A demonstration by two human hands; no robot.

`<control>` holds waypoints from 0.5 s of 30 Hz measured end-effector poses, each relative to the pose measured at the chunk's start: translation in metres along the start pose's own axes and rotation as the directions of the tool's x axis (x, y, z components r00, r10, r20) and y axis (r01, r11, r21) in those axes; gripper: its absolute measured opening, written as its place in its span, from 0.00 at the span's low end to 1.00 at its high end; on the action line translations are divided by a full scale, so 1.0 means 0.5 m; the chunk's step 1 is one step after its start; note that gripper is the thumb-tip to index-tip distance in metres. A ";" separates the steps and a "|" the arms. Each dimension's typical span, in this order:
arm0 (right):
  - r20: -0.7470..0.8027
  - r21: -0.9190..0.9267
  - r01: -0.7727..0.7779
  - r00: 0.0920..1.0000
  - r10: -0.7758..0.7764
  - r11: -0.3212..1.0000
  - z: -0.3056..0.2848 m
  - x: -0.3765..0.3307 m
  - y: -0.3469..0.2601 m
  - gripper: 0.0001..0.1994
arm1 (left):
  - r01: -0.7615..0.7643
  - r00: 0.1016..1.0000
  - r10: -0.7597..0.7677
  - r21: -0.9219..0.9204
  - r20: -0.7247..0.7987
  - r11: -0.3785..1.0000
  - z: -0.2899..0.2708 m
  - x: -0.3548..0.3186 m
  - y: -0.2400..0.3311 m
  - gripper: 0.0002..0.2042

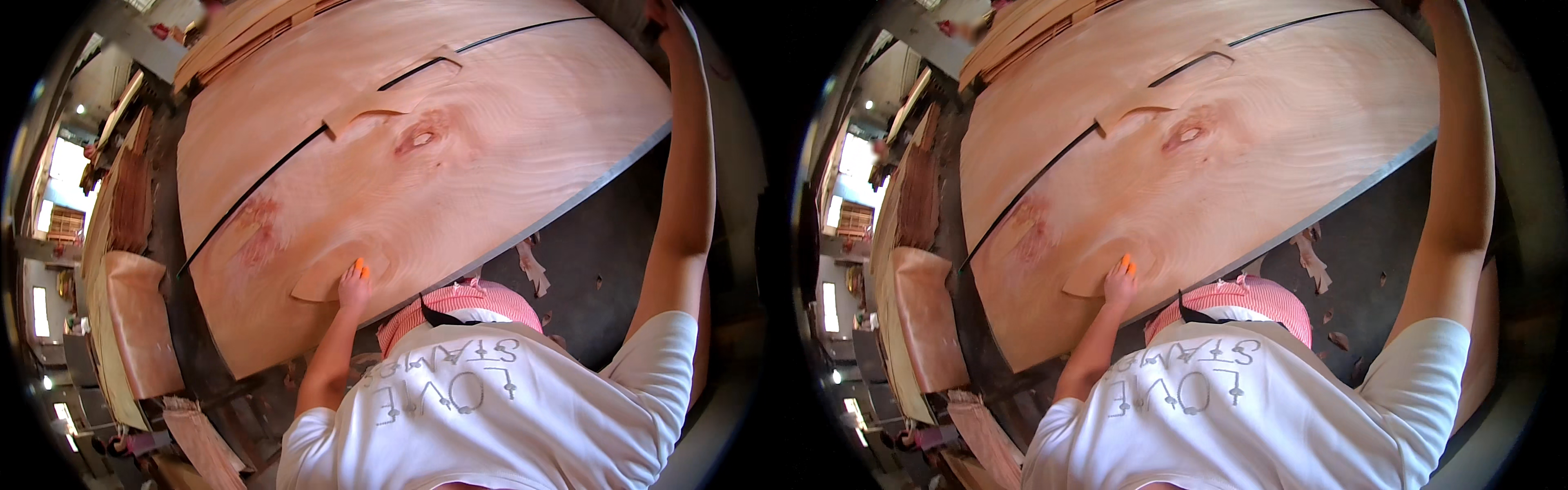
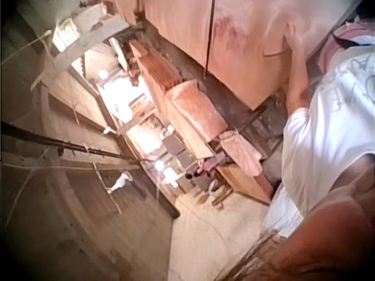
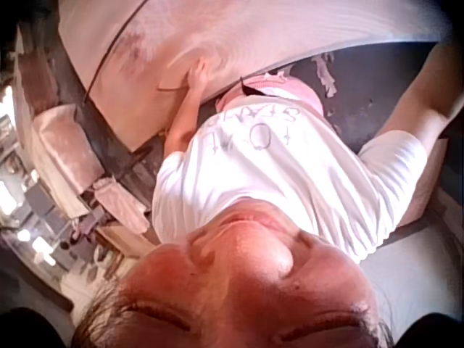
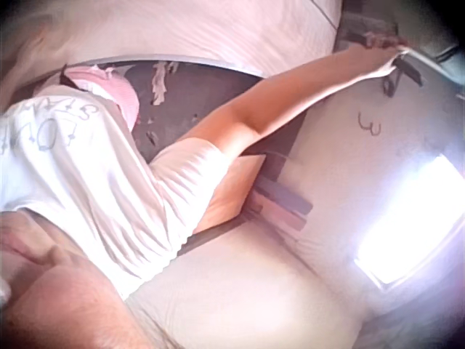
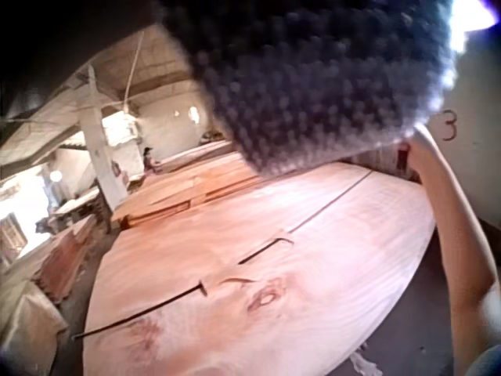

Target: The person cuts shapes out of a large sheet of wood veneer using a utility knife and removes the cutout pieces.

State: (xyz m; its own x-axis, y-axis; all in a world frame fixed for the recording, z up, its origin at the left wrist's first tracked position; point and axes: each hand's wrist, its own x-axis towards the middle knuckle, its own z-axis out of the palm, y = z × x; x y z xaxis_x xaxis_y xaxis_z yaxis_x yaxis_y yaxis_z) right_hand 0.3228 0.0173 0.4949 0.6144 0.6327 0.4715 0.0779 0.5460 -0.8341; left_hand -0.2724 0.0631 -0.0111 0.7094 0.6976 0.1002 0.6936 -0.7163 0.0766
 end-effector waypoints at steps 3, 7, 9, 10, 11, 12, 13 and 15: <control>-0.007 -0.097 0.027 1.000 -0.028 0.995 -0.008 -0.085 0.059 0.08 | 0.008 1.000 -0.008 -0.007 0.030 1.000 -0.001 0.000 0.012 0.18; 0.010 -0.084 -0.098 0.995 0.099 0.992 -0.082 -0.106 0.185 0.16 | 0.065 0.984 -0.072 0.047 0.160 0.997 0.009 -0.016 -0.003 0.21; 0.006 -0.136 -0.133 0.991 0.135 0.982 -0.074 -0.141 0.202 0.16 | 0.039 0.991 -0.043 0.033 0.130 0.999 0.008 -0.015 -0.002 0.20; -0.013 -0.143 -0.156 0.988 0.156 0.977 -0.087 -0.149 0.218 0.16 | 0.026 0.993 -0.029 0.027 0.115 0.999 0.008 -0.014 -0.002 0.20; -0.026 -0.151 -0.178 0.984 0.176 0.972 -0.091 -0.154 0.231 0.16 | 0.021 0.993 -0.024 0.027 0.114 0.999 0.007 -0.008 0.001 0.20; -0.028 -0.158 -0.186 0.983 0.183 0.970 -0.097 -0.162 0.240 0.15 | 0.017 0.993 -0.020 0.027 0.112 1.000 0.005 -0.004 0.003 0.21; -0.029 -0.164 -0.194 0.981 0.192 0.967 -0.104 -0.172 0.247 0.14 | 0.014 0.994 -0.017 0.027 0.112 1.000 0.003 0.000 0.004 0.21; -0.019 -0.175 -0.212 0.977 0.212 0.962 -0.108 -0.185 0.264 0.14 | 0.009 0.996 -0.010 0.010 0.094 1.000 0.003 0.000 0.001 0.21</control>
State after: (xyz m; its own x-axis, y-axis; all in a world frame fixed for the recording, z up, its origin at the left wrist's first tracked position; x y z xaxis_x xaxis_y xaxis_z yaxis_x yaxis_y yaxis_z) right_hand 0.3190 0.0012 0.3256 0.6313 0.7237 0.2786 0.0818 0.2951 -0.9519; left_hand -0.2720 0.0627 -0.0127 0.7108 0.7034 0.0059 0.7015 -0.7095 0.0672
